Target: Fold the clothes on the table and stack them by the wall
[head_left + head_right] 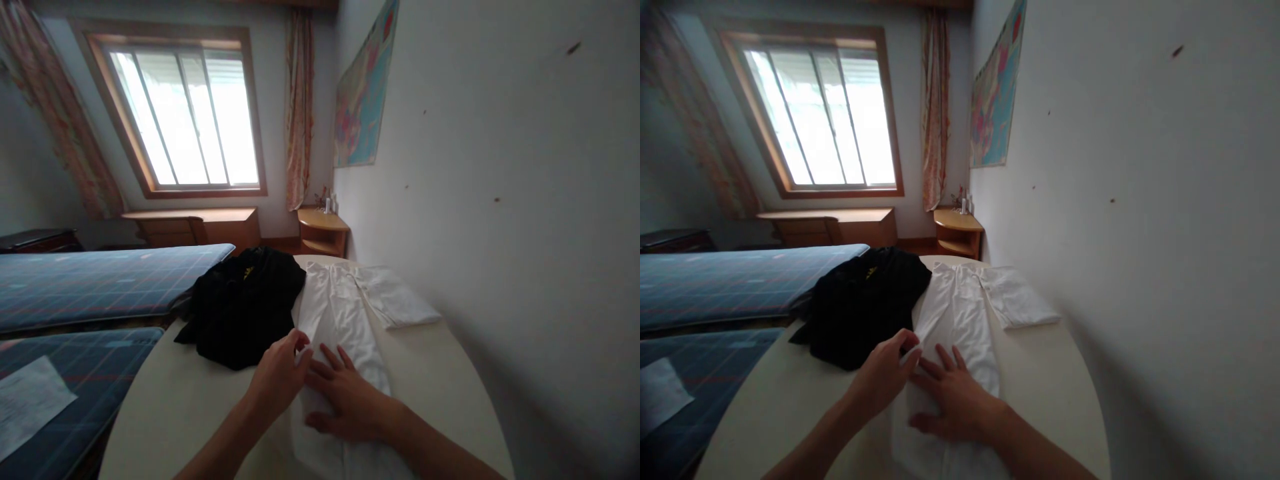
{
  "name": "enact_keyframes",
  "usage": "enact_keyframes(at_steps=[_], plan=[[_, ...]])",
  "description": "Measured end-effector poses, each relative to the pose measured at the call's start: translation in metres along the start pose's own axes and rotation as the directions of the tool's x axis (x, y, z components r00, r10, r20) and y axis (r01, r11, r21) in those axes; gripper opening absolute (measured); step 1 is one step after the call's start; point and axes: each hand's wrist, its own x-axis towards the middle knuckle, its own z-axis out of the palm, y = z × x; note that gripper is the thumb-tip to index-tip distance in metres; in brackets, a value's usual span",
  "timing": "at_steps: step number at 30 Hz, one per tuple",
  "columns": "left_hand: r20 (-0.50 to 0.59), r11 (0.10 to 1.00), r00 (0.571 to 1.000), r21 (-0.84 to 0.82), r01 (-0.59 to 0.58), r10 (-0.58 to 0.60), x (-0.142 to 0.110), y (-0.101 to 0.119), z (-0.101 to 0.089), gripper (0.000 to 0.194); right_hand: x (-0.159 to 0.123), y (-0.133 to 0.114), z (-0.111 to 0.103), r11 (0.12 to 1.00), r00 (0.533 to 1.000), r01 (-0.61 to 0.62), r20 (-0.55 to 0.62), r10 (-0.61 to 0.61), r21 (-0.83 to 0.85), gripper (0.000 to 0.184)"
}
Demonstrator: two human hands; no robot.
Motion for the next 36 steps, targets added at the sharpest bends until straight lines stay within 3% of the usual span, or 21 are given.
enact_keyframes(at_steps=[4, 7, 12, 20, 27, 30, 36], plan=[[0.119, 1.000, 0.993, 0.001, -0.007, 0.007, -0.004, -0.007, 0.009, 0.028, -0.009, 0.000, -0.007, 0.987, 0.987, 0.154, 0.041, -0.156, 0.040, 0.069], [0.220, 0.998, 0.974, 0.034, -0.052, 0.043, -0.008, -0.013, 0.014, 0.039, -0.016, 0.001, -0.009, 0.978, 0.979, 0.202, 0.000, -0.203, 0.045, 0.064], [0.316, 0.991, 0.944, 0.055, -0.122, 0.098, -0.013, -0.019, 0.020, 0.051, -0.035, 0.000, -0.012, 0.993, 0.992, 0.082, -0.104, -0.073, 0.081, 0.040], [0.419, 0.986, 0.893, -0.026, -0.167, 0.162, -0.027, -0.013, 0.008, 0.053, -0.043, 0.012, 0.004, 0.989, 0.973, -0.011, -0.227, 0.045, 0.148, 0.031], [0.429, 0.965, 0.900, 0.260, -0.040, -0.079, -0.055, -0.013, -0.013, 0.065, -0.032, 0.018, 0.005, 0.994, 0.961, -0.044, -0.266, 0.070, 0.101, 0.041], [0.432, 0.975, 0.897, 0.223, -0.003, -0.096, -0.063, -0.019, -0.017, 0.067, -0.034, 0.020, 0.006, 0.995, 0.962, -0.056, -0.263, 0.075, 0.080, 0.040], [0.349, 0.996, 0.935, 0.077, 0.036, -0.060, -0.067, -0.022, -0.013, 0.070, -0.037, 0.019, 0.003, 0.997, 0.961, -0.043, -0.271, 0.061, 0.070, 0.036]])
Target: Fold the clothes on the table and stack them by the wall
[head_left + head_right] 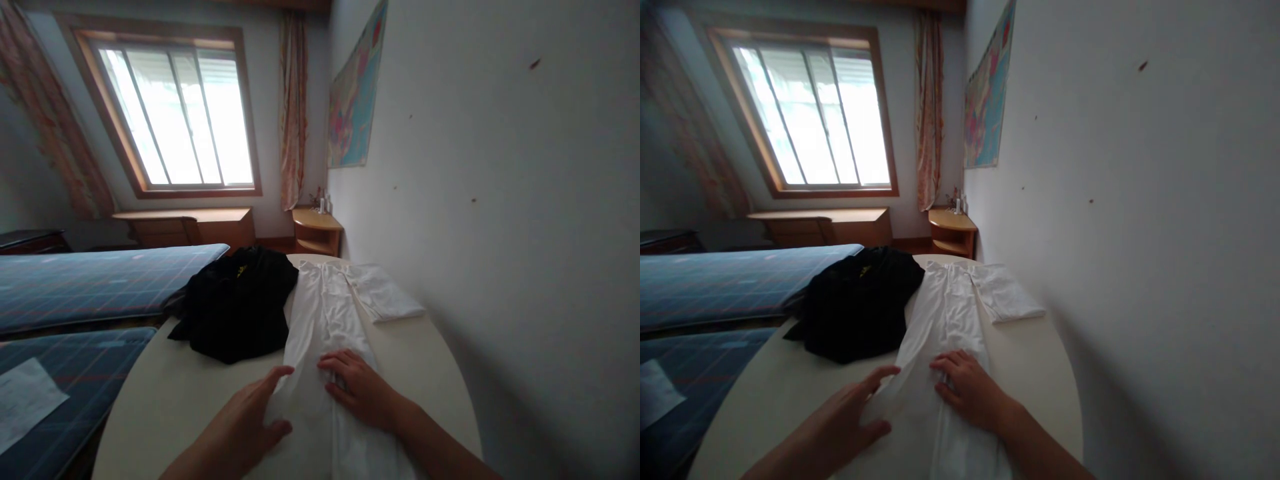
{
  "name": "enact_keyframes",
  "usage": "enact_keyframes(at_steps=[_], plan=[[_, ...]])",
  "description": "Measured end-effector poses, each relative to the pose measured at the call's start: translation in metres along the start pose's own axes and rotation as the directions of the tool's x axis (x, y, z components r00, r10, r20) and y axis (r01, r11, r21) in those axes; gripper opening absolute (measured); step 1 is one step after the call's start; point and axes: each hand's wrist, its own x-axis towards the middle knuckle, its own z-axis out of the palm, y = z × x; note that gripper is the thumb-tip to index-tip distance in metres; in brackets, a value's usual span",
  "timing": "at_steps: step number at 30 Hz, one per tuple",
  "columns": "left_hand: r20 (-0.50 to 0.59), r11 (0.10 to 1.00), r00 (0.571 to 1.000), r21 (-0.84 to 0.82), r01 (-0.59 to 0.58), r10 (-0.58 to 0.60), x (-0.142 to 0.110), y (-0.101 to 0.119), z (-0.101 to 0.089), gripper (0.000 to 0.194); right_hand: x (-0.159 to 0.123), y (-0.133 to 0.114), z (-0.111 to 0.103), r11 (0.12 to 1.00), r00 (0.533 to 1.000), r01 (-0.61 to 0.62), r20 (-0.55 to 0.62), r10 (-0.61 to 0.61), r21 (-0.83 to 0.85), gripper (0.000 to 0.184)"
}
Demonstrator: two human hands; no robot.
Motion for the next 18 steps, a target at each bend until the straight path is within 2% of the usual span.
enact_keyframes(at_steps=[5, 9, 13, 16, 18], plan=[[-0.009, 0.993, 1.000, 0.118, -0.016, 0.017, -0.005, 0.013, 0.012, 0.064, -0.005, -0.003, 0.000, 0.998, 0.998, 0.053, 0.026, -0.052, -0.037, 0.038], [0.098, 0.975, 0.995, 0.222, -0.012, -0.010, -0.009, 0.034, 0.016, 0.059, -0.008, -0.004, 0.000, 0.991, 0.987, 0.132, 0.092, -0.128, -0.038, 0.039], [0.185, 0.975, 0.982, 0.203, -0.087, 0.049, -0.007, 0.042, 0.021, 0.053, -0.012, -0.006, -0.004, 0.981, 0.975, 0.192, 0.117, -0.190, -0.009, 0.039], [0.297, 0.974, 0.947, 0.148, -0.170, 0.121, -0.005, 0.040, 0.023, 0.052, -0.016, -0.010, -0.003, 0.978, 0.971, 0.210, 0.114, -0.209, 0.003, 0.034], [0.339, 0.974, 0.926, 0.090, -0.210, 0.168, -0.006, 0.039, 0.020, 0.045, -0.017, -0.013, -0.001, 0.977, 0.969, 0.214, 0.120, -0.214, 0.013, 0.029]])
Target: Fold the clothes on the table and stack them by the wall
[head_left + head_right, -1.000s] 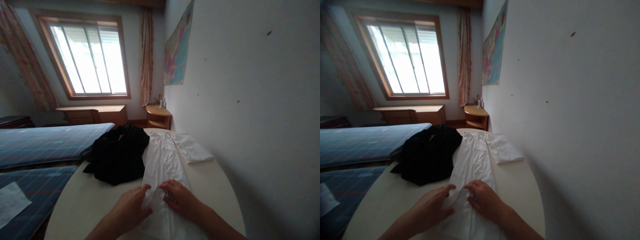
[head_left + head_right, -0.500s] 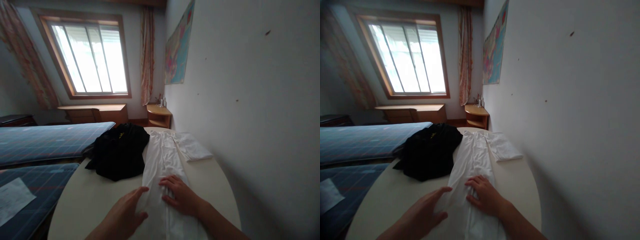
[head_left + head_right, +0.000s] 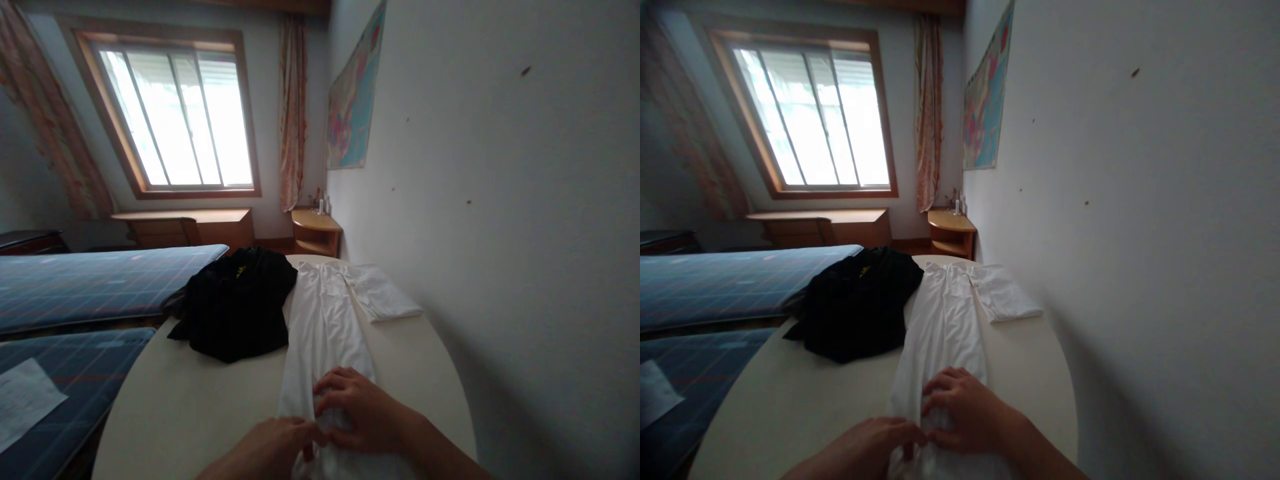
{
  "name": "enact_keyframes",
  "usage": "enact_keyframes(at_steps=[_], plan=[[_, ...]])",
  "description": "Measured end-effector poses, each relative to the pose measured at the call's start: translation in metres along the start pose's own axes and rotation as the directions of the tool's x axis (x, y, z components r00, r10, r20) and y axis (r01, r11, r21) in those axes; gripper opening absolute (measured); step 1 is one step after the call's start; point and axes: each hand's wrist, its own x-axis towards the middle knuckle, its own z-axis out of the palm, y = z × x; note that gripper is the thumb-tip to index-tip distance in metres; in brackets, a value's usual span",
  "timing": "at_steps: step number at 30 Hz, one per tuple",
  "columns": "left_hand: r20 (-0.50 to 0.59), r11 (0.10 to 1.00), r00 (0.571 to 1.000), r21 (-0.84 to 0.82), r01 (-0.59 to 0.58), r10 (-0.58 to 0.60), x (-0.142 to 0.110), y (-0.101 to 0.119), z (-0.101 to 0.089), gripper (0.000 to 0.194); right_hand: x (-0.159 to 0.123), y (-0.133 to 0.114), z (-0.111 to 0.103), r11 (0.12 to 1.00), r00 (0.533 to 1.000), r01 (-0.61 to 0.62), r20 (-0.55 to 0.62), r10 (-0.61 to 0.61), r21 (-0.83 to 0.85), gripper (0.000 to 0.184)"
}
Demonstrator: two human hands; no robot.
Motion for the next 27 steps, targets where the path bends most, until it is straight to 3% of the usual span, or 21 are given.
enact_keyframes(at_steps=[2, 4, 7, 10, 15, 21, 27], plan=[[-0.007, 0.999, 1.000, -0.049, -0.009, 0.009, -0.001, -0.001, -0.006, 0.032, 0.003, 0.000, 0.002, 0.999, 0.999, -0.041, -0.018, 0.041, -0.009, 0.024], [-0.088, 0.998, 0.996, -0.056, 0.003, -0.008, 0.002, -0.004, -0.014, 0.024, 0.010, 0.003, 0.000, 0.989, 0.988, -0.139, -0.074, 0.135, -0.057, 0.022], [-0.216, 0.997, 0.975, 0.067, -0.033, 0.047, 0.017, -0.012, -0.024, 0.026, 0.029, 0.015, -0.007, 0.951, 0.951, -0.275, -0.182, 0.249, -0.139, 0.019], [-0.151, 0.969, 0.973, 0.201, -0.142, 0.174, 0.032, -0.019, -0.031, 0.037, 0.052, 0.032, -0.018, 0.913, 0.905, -0.374, -0.276, 0.323, -0.160, 0.018], [-0.076, 0.945, 0.962, 0.219, -0.242, 0.264, 0.038, -0.022, -0.030, 0.032, 0.093, 0.063, -0.027, 0.779, 0.792, -0.586, -0.359, 0.494, -0.222, 0.022], [-0.110, 0.921, 0.924, 0.179, -0.345, 0.367, 0.036, -0.026, -0.024, 0.016, 0.131, 0.090, -0.025, 0.678, 0.692, -0.705, -0.407, 0.596, -0.207, 0.028], [-0.181, 0.893, 0.878, 0.175, -0.414, 0.443, 0.036, -0.025, -0.023, 0.019, 0.144, 0.097, -0.016, 0.628, 0.630, -0.760, -0.430, 0.646, -0.169, 0.027]])
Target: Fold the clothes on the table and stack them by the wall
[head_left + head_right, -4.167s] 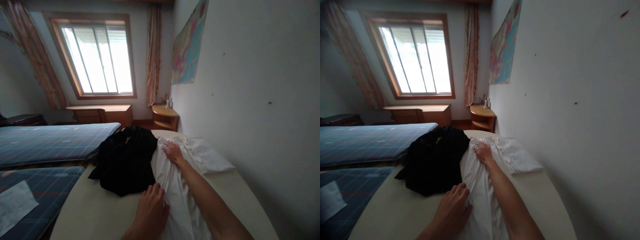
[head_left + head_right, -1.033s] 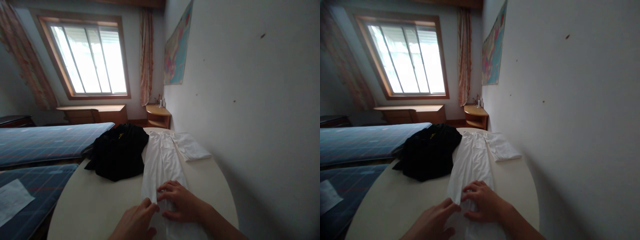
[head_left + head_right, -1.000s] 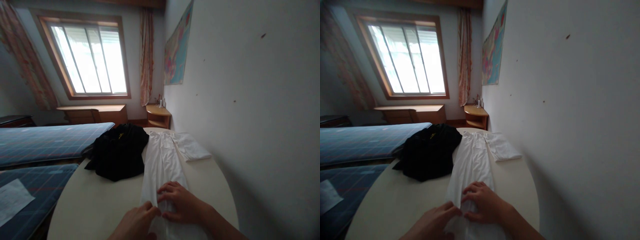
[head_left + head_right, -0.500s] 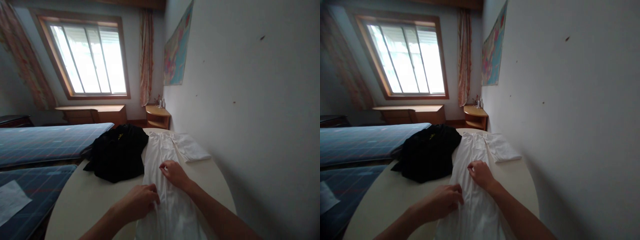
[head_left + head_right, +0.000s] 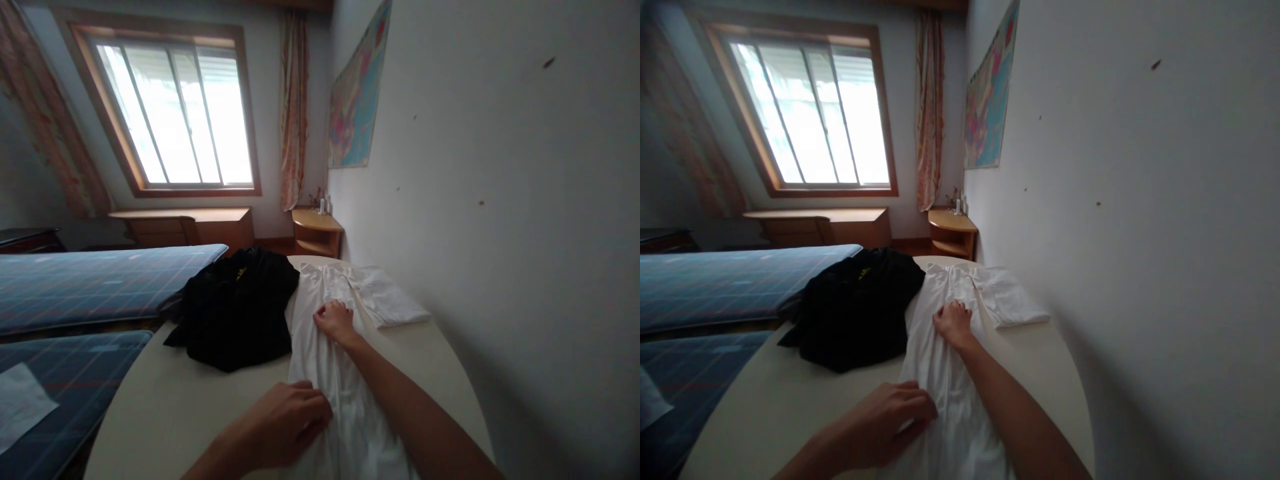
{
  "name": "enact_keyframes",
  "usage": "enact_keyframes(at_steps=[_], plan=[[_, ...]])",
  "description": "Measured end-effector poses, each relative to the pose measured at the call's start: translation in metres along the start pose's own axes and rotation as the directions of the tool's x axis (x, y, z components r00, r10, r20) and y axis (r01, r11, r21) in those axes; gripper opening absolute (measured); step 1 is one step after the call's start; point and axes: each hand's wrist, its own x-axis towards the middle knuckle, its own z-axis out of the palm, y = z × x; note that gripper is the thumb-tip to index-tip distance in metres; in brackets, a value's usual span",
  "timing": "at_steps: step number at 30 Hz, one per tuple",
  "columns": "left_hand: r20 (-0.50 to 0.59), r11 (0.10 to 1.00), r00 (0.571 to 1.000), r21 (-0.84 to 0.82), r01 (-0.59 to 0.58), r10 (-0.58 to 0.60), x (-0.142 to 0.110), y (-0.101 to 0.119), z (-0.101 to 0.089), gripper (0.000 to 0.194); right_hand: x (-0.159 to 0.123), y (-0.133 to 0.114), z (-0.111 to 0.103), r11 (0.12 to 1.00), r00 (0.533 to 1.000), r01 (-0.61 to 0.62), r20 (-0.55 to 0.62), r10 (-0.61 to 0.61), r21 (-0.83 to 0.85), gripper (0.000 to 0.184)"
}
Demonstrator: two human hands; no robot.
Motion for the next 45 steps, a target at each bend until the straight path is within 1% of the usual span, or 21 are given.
enact_keyframes(at_steps=[3, 7, 8, 13, 15, 19, 23, 27, 31, 35, 37, 39, 41, 45], plan=[[-0.030, 1.000, 0.999, 0.004, -0.027, 0.027, 0.001, 0.001, 0.002, 0.020, -0.002, -0.002, 0.004, 1.000, 1.000, -0.026, 0.001, 0.026, 0.004, 0.027], [-0.042, 0.997, 0.997, 0.012, -0.072, 0.073, 0.001, 0.000, 0.006, 0.038, -0.002, -0.006, 0.006, 0.999, 0.999, -0.044, 0.008, 0.044, 0.023, 0.025], [-0.042, 0.997, 0.996, 0.012, -0.079, 0.080, 0.001, 0.000, 0.007, 0.040, -0.001, -0.006, 0.006, 0.998, 0.999, -0.053, 0.009, 0.053, 0.035, 0.025], [-0.054, 0.994, 0.993, -0.026, -0.104, 0.102, 0.003, 0.001, 0.012, 0.032, 0.007, -0.001, 0.004, 0.984, 0.993, -0.119, 0.018, 0.118, 0.131, 0.028], [-0.052, 0.995, 0.994, -0.034, -0.095, 0.093, 0.004, 0.003, 0.015, 0.032, 0.007, 0.003, 0.002, 0.977, 0.993, -0.116, 0.030, 0.112, 0.178, 0.029], [-0.009, 0.995, 0.997, -0.052, -0.081, 0.081, 0.006, 0.004, 0.017, 0.029, 0.002, 0.009, -0.001, 0.965, 0.998, -0.028, 0.061, 0.012, 0.261, 0.031], [-0.002, 0.995, 0.997, -0.063, -0.073, 0.073, 0.006, 0.005, 0.015, 0.029, -0.006, 0.012, -0.001, 0.954, 0.996, 0.066, 0.036, -0.080, 0.292, 0.022], [0.021, 0.994, 0.998, -0.095, -0.062, 0.064, 0.005, 0.005, 0.016, 0.024, -0.013, 0.016, 0.000, 0.941, 0.985, 0.161, 0.012, -0.172, 0.297, 0.018], [-0.023, 0.991, 0.996, -0.104, -0.089, 0.088, 0.005, 0.004, 0.019, 0.025, -0.018, 0.022, -0.002, 0.927, 0.977, 0.209, -0.017, -0.214, 0.312, 0.022], [-0.059, 0.990, 0.992, -0.071, -0.119, 0.115, 0.006, 0.004, 0.020, 0.024, -0.020, 0.030, -0.005, 0.913, 0.969, 0.230, 0.009, -0.247, 0.338, 0.024], [-0.073, 0.990, 0.989, -0.059, -0.132, 0.127, 0.007, 0.004, 0.021, 0.022, -0.022, 0.034, -0.006, 0.894, 0.958, 0.256, 0.024, -0.285, 0.368, 0.029], [-0.082, 0.987, 0.986, -0.054, -0.152, 0.147, 0.008, 0.004, 0.022, 0.019, -0.025, 0.037, -0.007, 0.868, 0.942, 0.301, 0.017, -0.334, 0.394, 0.034], [-0.102, 0.986, 0.983, -0.049, -0.159, 0.153, 0.008, 0.004, 0.023, 0.019, -0.030, 0.038, -0.007, 0.849, 0.932, 0.330, 0.003, -0.364, 0.413, 0.035], [-0.151, 0.987, 0.978, -0.045, -0.155, 0.147, 0.007, 0.006, 0.023, 0.023, -0.035, 0.037, -0.009, 0.836, 0.937, 0.308, 0.006, -0.348, 0.454, 0.032]])
